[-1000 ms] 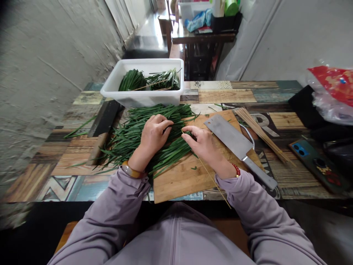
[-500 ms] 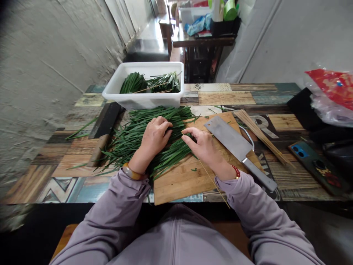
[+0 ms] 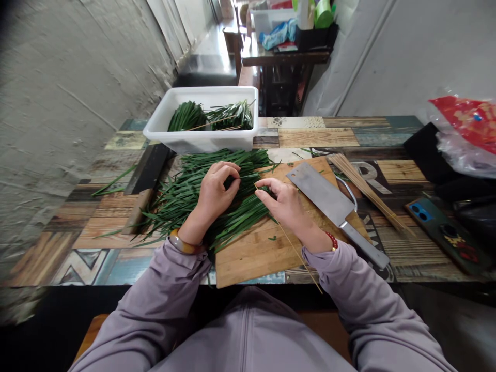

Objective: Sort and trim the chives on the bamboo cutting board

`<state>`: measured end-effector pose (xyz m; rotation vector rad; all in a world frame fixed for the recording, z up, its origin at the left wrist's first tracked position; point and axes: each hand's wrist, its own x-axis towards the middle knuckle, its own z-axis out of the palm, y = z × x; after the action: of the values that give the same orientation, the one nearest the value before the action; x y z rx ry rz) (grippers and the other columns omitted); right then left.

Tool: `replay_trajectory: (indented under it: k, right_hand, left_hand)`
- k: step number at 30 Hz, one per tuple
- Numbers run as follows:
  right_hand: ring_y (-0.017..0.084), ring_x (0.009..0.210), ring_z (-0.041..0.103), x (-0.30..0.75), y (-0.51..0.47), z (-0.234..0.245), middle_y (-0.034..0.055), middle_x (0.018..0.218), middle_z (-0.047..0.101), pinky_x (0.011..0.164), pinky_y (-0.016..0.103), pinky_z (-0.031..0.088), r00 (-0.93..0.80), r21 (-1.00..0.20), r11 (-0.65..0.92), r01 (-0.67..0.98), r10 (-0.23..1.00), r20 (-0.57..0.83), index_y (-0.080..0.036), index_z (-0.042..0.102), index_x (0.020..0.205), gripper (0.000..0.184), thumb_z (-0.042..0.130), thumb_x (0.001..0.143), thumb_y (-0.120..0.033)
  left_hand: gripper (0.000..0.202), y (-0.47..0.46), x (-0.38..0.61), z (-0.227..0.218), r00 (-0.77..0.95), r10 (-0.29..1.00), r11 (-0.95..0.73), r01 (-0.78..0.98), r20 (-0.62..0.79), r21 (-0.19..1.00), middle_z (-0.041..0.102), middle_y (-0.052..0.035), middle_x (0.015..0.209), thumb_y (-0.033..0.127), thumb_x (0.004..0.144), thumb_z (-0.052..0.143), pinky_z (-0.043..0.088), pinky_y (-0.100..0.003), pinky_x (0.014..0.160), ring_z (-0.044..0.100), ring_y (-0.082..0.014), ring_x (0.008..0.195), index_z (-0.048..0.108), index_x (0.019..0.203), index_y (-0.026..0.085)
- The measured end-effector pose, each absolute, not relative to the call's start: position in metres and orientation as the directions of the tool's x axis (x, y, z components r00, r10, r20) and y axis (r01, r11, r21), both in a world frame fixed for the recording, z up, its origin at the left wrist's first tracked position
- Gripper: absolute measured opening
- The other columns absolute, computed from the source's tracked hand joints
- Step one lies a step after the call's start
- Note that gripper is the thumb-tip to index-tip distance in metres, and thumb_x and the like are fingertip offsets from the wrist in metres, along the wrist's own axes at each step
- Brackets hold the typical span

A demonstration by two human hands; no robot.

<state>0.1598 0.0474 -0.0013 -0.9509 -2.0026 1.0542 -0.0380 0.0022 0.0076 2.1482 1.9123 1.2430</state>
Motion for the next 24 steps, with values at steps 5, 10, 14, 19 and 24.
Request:
replay_trajectory:
  k: [5, 10, 14, 19, 24]
  right_hand:
    - [0.012, 0.058, 0.045, 0.16, 0.047, -0.002, -0.0034, 0.063, 0.052, 0.055, 0.027, 0.031, -0.503, -0.889, 0.37, 0.27, 0.841, 0.198, -0.019, 0.072, 0.102, 0.025, 0.063, 0.089, -0.038]
    - [0.012, 0.057, 0.043, 0.16, 0.046, 0.001, -0.0035, 0.063, 0.052, 0.054, 0.027, 0.03, -0.488, -0.893, 0.361, 0.267, 0.85, 0.198, -0.019, 0.072, 0.101, 0.025, 0.064, 0.087, -0.038]
    - [0.011, 0.056, 0.04, 0.16, 0.046, 0.001, -0.0046, 0.06, 0.048, 0.054, 0.028, 0.028, -0.49, -0.888, 0.369, 0.274, 0.848, 0.201, -0.019, 0.072, 0.099, 0.023, 0.064, 0.087, -0.037]
    - [0.011, 0.056, 0.042, 0.161, 0.046, 0.001, -0.0044, 0.061, 0.049, 0.054, 0.027, 0.029, -0.502, -0.883, 0.379, 0.276, 0.841, 0.203, -0.019, 0.072, 0.1, 0.023, 0.064, 0.087, -0.037]
    - [0.011, 0.058, 0.044, 0.161, 0.045, 0.001, -0.0036, 0.063, 0.053, 0.055, 0.027, 0.031, -0.503, -0.878, 0.393, 0.274, 0.836, 0.218, -0.019, 0.072, 0.1, 0.022, 0.064, 0.087, -0.036]
  left_hand:
    - [0.011, 0.002, -0.035, 0.007, -0.146, 0.871, -0.228, 0.726, 0.469, 0.649, 0.063, -0.0002, 0.078, 0.009, 0.083, 0.053, 0.045, -0.027, 0.069, 0.058, -0.0144, 0.071, 0.057, 0.082, 0.019]
    - [0.011, 0.002, -0.035, 0.006, -0.165, 0.873, -0.211, 0.72, 0.459, 0.661, 0.059, 0.0014, 0.072, 0.009, 0.083, 0.054, 0.041, -0.026, 0.065, 0.053, -0.0126, 0.065, 0.055, 0.079, 0.019]
    - [0.011, 0.001, -0.038, 0.01, -0.088, 0.88, -0.223, 0.792, 0.468, 0.568, 0.06, -0.0013, 0.078, 0.009, 0.085, 0.053, 0.043, -0.027, 0.068, 0.055, -0.0147, 0.072, 0.06, 0.084, 0.018]
    - [0.006, -0.003, -0.046, 0.018, 0.175, 0.919, -0.323, 0.849, 0.353, 0.418, 0.066, -0.0059, 0.092, 0.016, 0.085, 0.064, 0.046, -0.035, 0.081, 0.059, -0.0209, 0.087, 0.068, 0.09, 0.018]
    - [0.008, -0.002, -0.047, 0.014, 0.26, 0.912, -0.362, 0.873, 0.317, 0.327, 0.066, -0.0084, 0.1, 0.018, 0.082, 0.068, 0.046, -0.038, 0.085, 0.059, -0.0238, 0.094, 0.07, 0.09, 0.018]
